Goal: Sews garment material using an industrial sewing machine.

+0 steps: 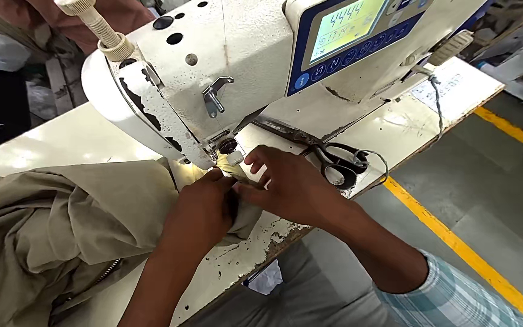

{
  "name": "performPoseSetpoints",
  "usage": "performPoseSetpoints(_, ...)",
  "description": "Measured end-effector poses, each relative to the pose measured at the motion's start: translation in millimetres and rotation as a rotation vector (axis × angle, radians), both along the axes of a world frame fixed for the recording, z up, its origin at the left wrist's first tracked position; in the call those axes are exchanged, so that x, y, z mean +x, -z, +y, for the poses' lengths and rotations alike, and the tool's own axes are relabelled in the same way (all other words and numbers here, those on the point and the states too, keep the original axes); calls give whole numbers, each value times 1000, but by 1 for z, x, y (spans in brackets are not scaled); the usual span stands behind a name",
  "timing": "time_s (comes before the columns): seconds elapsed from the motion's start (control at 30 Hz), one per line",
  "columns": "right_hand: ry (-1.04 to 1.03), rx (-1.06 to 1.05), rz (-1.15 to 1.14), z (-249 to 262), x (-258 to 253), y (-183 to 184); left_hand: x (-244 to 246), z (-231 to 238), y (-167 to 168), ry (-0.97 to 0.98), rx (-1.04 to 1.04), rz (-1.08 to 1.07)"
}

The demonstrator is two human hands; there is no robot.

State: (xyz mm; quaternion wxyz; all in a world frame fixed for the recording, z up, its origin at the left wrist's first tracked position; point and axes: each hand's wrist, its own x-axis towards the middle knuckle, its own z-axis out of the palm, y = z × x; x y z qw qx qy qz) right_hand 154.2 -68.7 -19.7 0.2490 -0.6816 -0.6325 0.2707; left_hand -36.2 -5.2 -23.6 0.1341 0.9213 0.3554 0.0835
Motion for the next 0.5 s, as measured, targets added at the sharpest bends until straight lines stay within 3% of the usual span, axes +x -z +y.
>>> performPoseSetpoints(0.17,-3,-105,-81,11,-3,10,1,5,4,24,16,-10)
performPoseSetpoints(0.5,76,-155,45,16,1,19,5,1,-11,6,73,162)
